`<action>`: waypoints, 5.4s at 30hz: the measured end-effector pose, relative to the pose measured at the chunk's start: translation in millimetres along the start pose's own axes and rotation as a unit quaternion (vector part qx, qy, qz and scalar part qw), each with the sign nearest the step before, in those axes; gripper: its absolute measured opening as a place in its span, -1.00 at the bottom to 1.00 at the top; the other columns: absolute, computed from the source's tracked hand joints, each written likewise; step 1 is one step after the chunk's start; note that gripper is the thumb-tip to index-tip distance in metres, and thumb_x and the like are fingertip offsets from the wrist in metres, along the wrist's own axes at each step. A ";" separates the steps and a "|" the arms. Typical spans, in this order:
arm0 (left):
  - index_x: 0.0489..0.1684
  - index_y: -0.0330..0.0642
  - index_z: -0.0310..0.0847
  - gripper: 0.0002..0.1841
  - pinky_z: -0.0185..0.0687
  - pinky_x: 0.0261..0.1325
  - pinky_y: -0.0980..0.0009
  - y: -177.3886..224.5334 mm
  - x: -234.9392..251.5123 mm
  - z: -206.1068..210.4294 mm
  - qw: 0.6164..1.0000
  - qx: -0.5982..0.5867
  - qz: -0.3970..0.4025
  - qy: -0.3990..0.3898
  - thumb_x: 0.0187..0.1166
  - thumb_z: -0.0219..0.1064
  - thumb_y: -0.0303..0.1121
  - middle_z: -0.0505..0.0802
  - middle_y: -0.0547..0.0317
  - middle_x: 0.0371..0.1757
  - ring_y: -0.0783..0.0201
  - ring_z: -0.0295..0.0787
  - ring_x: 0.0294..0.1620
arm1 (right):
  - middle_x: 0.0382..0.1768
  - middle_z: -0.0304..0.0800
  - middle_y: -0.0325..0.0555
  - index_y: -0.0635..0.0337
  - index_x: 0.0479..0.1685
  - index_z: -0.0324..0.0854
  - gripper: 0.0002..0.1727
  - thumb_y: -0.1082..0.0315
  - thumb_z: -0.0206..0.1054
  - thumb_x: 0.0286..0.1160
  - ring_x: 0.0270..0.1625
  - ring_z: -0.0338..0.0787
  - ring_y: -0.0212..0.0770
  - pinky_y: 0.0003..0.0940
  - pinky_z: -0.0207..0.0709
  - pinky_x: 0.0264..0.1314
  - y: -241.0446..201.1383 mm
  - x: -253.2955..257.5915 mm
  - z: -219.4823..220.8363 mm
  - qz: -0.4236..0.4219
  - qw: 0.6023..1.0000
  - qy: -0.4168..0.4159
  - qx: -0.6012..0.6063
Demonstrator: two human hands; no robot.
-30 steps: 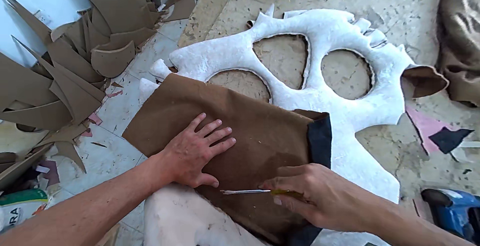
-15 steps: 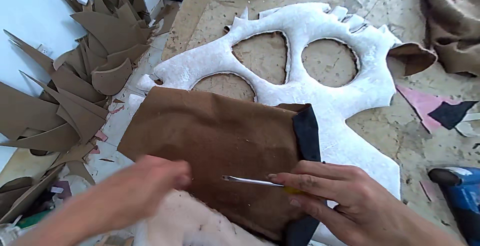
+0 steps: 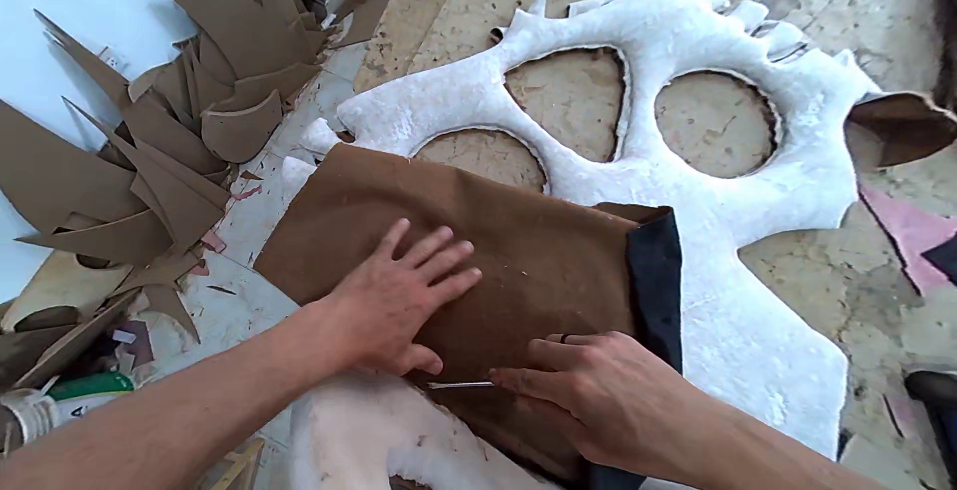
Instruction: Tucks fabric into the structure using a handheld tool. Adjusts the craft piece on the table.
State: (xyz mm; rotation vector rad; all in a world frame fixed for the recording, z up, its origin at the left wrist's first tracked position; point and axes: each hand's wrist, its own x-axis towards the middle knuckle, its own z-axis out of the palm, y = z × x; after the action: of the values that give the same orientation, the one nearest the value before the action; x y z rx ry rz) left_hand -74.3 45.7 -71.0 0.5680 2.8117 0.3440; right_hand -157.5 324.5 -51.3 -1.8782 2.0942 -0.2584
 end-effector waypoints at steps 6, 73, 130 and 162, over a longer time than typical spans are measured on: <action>0.91 0.35 0.07 0.21 -0.48 0.78 -0.50 -5.6 12.6 22.1 1.000 0.008 0.026 -0.007 0.05 0.43 0.53 0.09 0.09 0.94 -0.15 -0.20 0.95 | -0.46 0.69 -0.37 -0.33 0.14 0.84 -0.61 0.01 0.06 0.66 -0.51 0.68 -0.32 -0.35 0.45 -0.62 6.6 0.4 9.2 -0.013 0.999 -0.014 0.040; 0.82 0.48 0.23 0.04 -0.32 0.77 -0.49 -46.0 -1.5 31.7 0.994 0.026 0.077 0.070 0.16 0.16 0.65 0.31 0.16 0.87 -0.08 0.02 0.90 | -0.41 0.65 -0.21 -0.37 0.38 0.71 -0.58 0.14 0.11 0.63 -0.56 0.65 -0.17 -0.26 0.42 -0.70 -24.6 19.3 7.4 0.016 0.998 0.010 -0.057; 0.09 -0.22 0.63 -0.76 0.89 -0.20 0.39 11.9 -78.6 44.0 0.313 -0.834 -0.410 0.199 0.85 0.06 -0.32 0.92 0.00 -0.26 0.27 0.94 -0.28 | -0.37 0.79 -0.32 -0.20 0.39 0.73 -0.62 0.03 0.22 0.73 -0.52 0.63 -0.53 -0.58 0.55 -0.50 -20.5 20.6 11.6 0.220 0.835 0.156 0.480; 0.16 -0.25 0.67 -0.77 0.89 -0.07 0.30 -0.3 -78.0 55.6 0.376 -0.822 -0.395 0.163 0.66 0.37 -0.37 0.93 -0.08 -0.17 0.16 0.94 -0.20 | -0.43 0.63 -0.11 -0.20 0.33 0.74 -0.51 0.38 0.18 0.42 -0.60 0.63 -0.07 -0.24 0.32 -0.76 -42.1 52.9 -24.2 0.004 0.996 -0.035 -0.084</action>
State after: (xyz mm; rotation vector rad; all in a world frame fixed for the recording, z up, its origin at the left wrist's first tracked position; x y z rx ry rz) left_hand 11.3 23.7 -108.0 -1.2751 1.0774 2.4282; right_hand -131.3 265.2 -20.3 -1.9416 2.1340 -0.0156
